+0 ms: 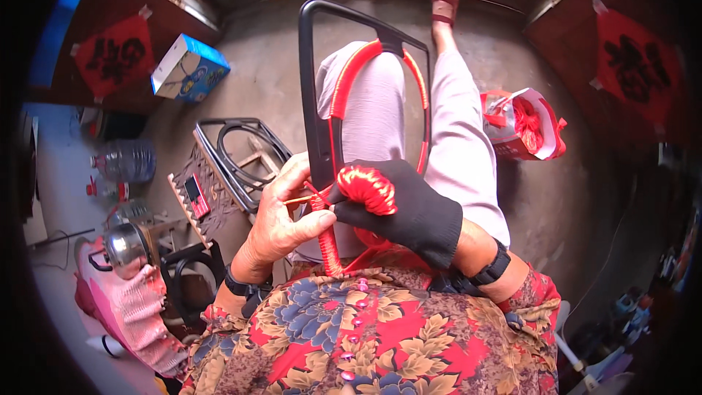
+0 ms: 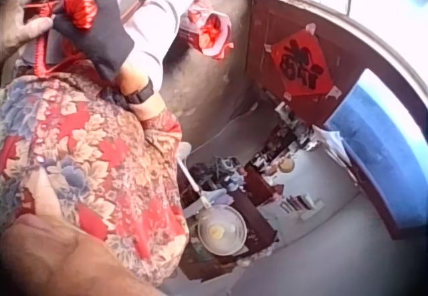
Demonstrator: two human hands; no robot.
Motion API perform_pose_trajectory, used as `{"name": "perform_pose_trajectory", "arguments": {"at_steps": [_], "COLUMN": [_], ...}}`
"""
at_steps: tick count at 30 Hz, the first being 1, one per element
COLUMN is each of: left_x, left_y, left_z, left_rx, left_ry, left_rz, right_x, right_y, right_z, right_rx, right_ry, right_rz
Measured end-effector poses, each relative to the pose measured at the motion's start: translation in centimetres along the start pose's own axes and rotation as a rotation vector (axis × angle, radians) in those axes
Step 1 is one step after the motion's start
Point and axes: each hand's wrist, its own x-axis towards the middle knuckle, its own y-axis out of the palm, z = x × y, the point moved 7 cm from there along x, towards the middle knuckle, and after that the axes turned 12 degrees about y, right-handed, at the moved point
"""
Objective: The recorder is wrapping a black plastic frame with red nylon rope and later attaches decorative red plastic flowers.
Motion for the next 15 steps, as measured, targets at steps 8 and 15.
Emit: {"name": "perform_pose_trajectory", "arguments": {"at_steps": [8, 15], "left_x": [0.1, -0.8], "left_y": [1.9, 2.8], "left_z": [0.6, 2.2], "left_rx": [-0.418, -0.857], "left_ry": [-0.323, -0.343], "left_rz": [-0.030, -0.078], "right_x": [-2.1, -1.9], "right_y": [-3.8, -1.5], "right_z": [1.7, 3.9], "right_rx": [-0.234, -0.746], "right_ry": [-0.403, -0.527], "right_rz": [-0.431, -0.386]}}
